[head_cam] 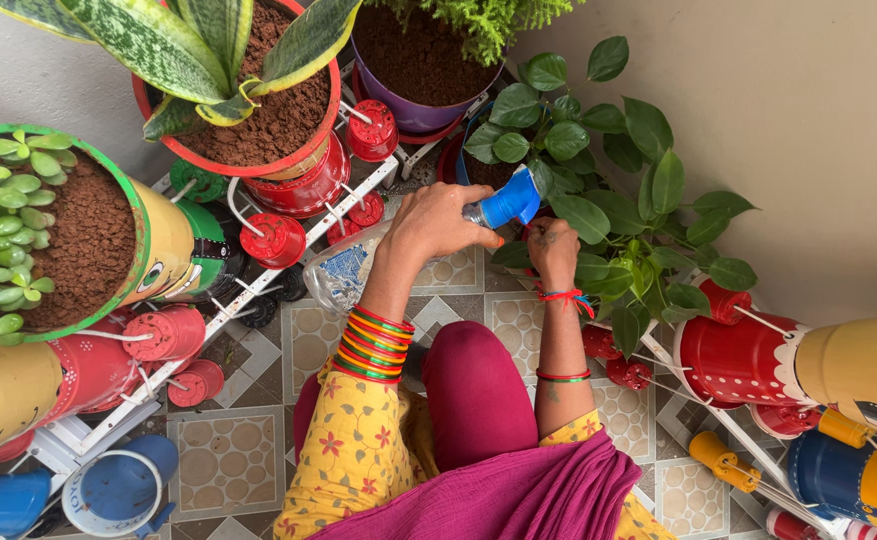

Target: The person sits on a tiled floor and waters several potted plants using a spray bottle and a small red watering can. They alternate between spraying the leaves and soil of different plants, including a snake plant and a jade plant, arranged on a white metal rack.

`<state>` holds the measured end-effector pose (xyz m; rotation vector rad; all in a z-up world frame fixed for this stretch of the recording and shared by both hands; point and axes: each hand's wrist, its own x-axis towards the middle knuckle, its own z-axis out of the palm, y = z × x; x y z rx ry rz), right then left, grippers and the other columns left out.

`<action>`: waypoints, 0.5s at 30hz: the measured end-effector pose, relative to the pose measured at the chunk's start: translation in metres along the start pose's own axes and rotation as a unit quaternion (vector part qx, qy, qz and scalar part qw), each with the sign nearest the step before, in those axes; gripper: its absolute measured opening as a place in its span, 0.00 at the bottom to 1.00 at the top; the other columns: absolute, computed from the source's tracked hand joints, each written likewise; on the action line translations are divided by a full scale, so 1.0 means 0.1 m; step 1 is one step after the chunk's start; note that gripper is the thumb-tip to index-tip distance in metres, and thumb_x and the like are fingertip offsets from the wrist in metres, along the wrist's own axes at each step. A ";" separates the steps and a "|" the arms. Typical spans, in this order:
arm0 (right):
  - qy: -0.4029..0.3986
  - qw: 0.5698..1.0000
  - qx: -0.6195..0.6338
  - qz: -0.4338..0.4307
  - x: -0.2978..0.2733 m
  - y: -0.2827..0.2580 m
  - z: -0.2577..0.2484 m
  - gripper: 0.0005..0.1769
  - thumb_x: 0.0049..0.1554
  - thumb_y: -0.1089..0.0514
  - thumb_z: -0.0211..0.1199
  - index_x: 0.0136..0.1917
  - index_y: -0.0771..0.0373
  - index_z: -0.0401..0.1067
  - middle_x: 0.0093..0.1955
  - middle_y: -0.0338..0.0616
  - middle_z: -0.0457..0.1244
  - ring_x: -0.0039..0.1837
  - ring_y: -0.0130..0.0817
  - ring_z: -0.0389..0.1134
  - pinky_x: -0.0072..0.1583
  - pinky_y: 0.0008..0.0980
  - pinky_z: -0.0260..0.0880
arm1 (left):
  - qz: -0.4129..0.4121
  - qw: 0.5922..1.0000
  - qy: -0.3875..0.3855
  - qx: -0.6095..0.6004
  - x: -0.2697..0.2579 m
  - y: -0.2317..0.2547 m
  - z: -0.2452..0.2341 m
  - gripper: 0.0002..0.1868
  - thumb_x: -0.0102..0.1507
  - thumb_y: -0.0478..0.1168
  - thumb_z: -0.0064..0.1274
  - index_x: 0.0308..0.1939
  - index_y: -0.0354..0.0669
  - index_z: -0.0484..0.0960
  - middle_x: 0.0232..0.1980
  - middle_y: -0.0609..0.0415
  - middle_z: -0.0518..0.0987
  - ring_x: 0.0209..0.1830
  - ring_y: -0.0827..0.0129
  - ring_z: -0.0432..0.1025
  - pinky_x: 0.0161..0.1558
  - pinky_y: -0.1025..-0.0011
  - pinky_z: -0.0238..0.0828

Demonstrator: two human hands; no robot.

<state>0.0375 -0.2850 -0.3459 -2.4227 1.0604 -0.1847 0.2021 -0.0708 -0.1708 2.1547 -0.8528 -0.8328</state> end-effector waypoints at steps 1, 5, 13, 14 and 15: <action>0.007 1.000 -0.006 -0.002 0.00 0.02 0.00 0.11 0.52 0.60 0.62 0.47 0.59 0.83 0.41 0.59 0.70 0.47 0.59 0.73 0.54 0.49 0.73 | -0.001 1.000 0.000 -0.003 0.00 0.00 0.00 0.41 0.42 0.61 0.68 0.60 0.62 0.83 0.47 0.43 0.85 0.49 0.48 0.79 0.52 0.55 0.74; 0.025 0.999 -0.024 0.002 0.04 0.18 -0.03 0.11 0.52 0.60 0.63 0.47 0.59 0.83 0.41 0.61 0.70 0.47 0.60 0.72 0.55 0.49 0.73 | -0.003 1.000 -0.002 -0.008 0.00 -0.01 0.00 0.41 0.42 0.60 0.69 0.60 0.62 0.83 0.47 0.43 0.85 0.49 0.49 0.79 0.52 0.56 0.74; 0.042 0.999 -0.013 0.010 0.08 0.32 -0.13 0.12 0.54 0.60 0.61 0.50 0.57 0.82 0.43 0.62 0.69 0.49 0.60 0.72 0.55 0.49 0.72 | -0.010 1.000 -0.006 -0.004 0.00 -0.01 0.00 0.41 0.42 0.61 0.68 0.60 0.63 0.83 0.47 0.45 0.85 0.49 0.49 0.79 0.52 0.56 0.74; 0.039 0.999 -0.009 0.002 0.07 0.30 -0.13 0.12 0.54 0.60 0.61 0.50 0.57 0.82 0.43 0.61 0.70 0.49 0.59 0.72 0.55 0.49 0.72 | -0.009 1.000 -0.006 -0.005 0.00 -0.01 0.00 0.41 0.42 0.61 0.68 0.60 0.63 0.83 0.47 0.45 0.85 0.49 0.49 0.79 0.52 0.56 0.74; 0.037 0.999 -0.005 -0.007 0.06 0.28 -0.13 0.12 0.55 0.60 0.61 0.50 0.57 0.82 0.43 0.61 0.70 0.49 0.59 0.72 0.55 0.49 0.72 | -0.009 1.000 -0.007 -0.005 0.01 -0.01 0.00 0.41 0.42 0.61 0.68 0.60 0.63 0.83 0.47 0.44 0.85 0.49 0.49 0.79 0.52 0.56 0.74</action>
